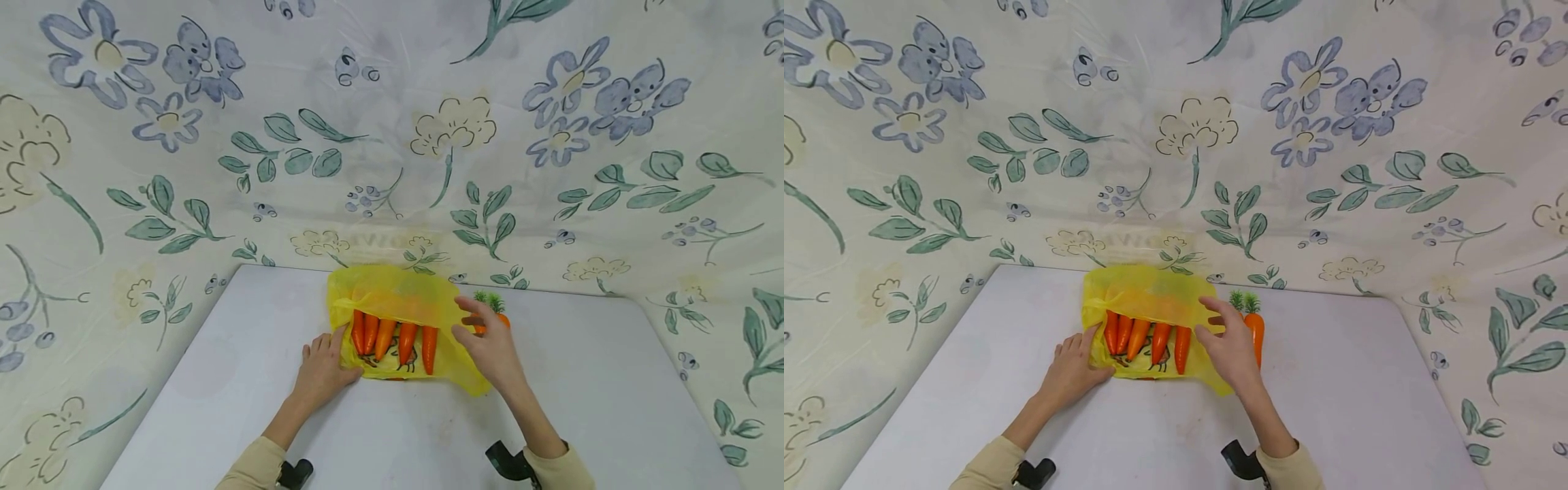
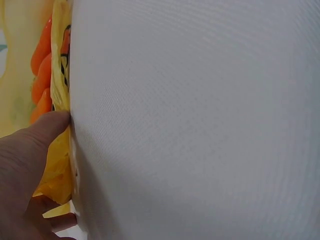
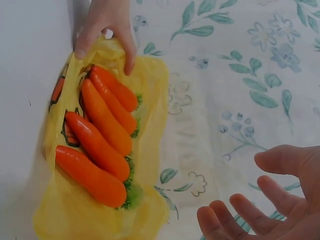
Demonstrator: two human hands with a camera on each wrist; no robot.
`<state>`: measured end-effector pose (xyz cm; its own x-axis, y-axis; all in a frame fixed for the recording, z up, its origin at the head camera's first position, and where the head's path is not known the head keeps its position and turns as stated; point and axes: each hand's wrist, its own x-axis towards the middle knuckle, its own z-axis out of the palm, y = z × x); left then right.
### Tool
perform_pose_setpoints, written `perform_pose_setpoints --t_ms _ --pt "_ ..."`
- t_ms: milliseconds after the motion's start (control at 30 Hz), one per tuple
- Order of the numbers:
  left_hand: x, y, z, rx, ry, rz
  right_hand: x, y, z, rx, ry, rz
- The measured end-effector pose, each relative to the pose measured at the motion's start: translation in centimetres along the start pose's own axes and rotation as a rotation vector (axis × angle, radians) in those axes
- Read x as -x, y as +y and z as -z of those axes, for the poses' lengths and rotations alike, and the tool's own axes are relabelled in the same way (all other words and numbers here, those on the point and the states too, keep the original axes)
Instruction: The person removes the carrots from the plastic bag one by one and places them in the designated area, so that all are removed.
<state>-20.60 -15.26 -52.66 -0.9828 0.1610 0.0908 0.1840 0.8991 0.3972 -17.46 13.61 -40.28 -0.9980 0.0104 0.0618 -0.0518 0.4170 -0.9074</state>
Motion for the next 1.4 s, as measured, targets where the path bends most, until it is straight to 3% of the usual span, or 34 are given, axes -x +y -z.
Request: perform_pose_setpoints --t_ms 400,1033,1267,1400 --pt "0.0 0.1 0.1 0.000 -0.008 0.012 0.5 0.4 -2.7 0.001 -0.060 0.011" --pt "0.0 0.0 -0.1 0.003 0.007 -0.004 0.8 4.2 -6.9 0.112 -0.141 0.014" --pt "0.0 -0.1 -0.2 -0.008 -0.004 0.007 1.7 4.9 -8.5 0.122 -0.215 0.030" --pt "0.1 -0.1 -0.2 -0.010 0.003 0.003 1.7 5.2 -8.9 0.146 -0.195 0.011"
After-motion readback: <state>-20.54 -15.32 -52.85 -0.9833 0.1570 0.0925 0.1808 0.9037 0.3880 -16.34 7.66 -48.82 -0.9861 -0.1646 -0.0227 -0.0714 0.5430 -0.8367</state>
